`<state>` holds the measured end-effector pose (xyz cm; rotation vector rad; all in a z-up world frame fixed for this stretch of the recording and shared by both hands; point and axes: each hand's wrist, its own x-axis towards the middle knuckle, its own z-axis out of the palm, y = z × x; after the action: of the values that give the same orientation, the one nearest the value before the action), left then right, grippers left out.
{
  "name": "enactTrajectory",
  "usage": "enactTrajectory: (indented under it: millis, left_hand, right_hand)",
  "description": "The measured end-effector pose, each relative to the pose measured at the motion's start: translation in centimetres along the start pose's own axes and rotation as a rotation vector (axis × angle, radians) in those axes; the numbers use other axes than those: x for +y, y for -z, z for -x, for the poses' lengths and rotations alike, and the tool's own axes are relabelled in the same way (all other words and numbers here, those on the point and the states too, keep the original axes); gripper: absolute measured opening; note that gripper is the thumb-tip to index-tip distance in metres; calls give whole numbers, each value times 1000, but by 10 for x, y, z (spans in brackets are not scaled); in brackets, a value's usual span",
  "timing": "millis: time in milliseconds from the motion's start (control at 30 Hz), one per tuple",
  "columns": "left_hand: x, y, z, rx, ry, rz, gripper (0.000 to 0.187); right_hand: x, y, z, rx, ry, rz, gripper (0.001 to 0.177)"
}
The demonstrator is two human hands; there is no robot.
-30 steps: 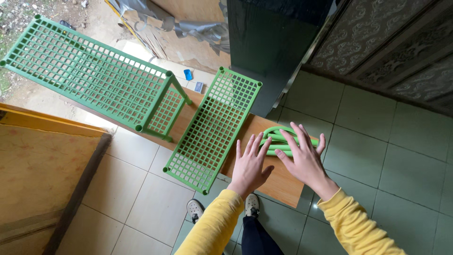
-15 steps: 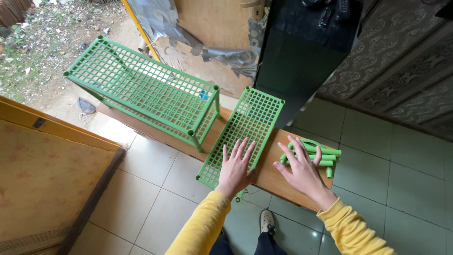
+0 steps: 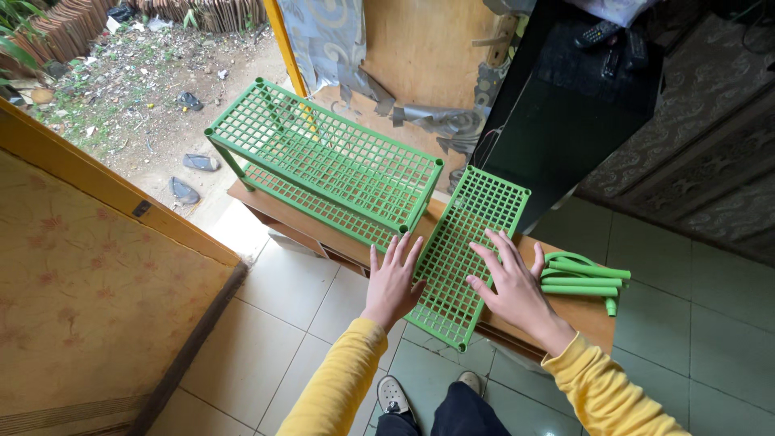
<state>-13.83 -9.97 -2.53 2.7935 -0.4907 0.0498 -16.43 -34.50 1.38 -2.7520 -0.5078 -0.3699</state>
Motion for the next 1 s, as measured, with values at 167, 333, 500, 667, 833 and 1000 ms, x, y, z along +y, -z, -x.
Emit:
enactTrajectory:
  millis: [167,333,500,667,833,1000]
  left_hand:
    - [-32,-2,12,-48,71,-7,93]
    - [-51,-1,16,-49,118,14,90]
    - [-67,2,10,-11,118,14,86]
    - [-78,11,-15,-17,122,32,83]
    - [-83,10,-51,21,77,45,67]
    - [-88,-4,-79,-41,70,33,50]
  right_hand:
    - [-8,-7,-11,-59,19,17,58]
    - [-9,-19,-28,-108,39,25,53]
    - [-11,-43,-55,-160,39,18,44]
    - [-14,-70,-89,-197,60,13,40]
    - [-16,-84,-121,-265,41,15,39]
    - [-15,-100,-149,-314,86,-12,35]
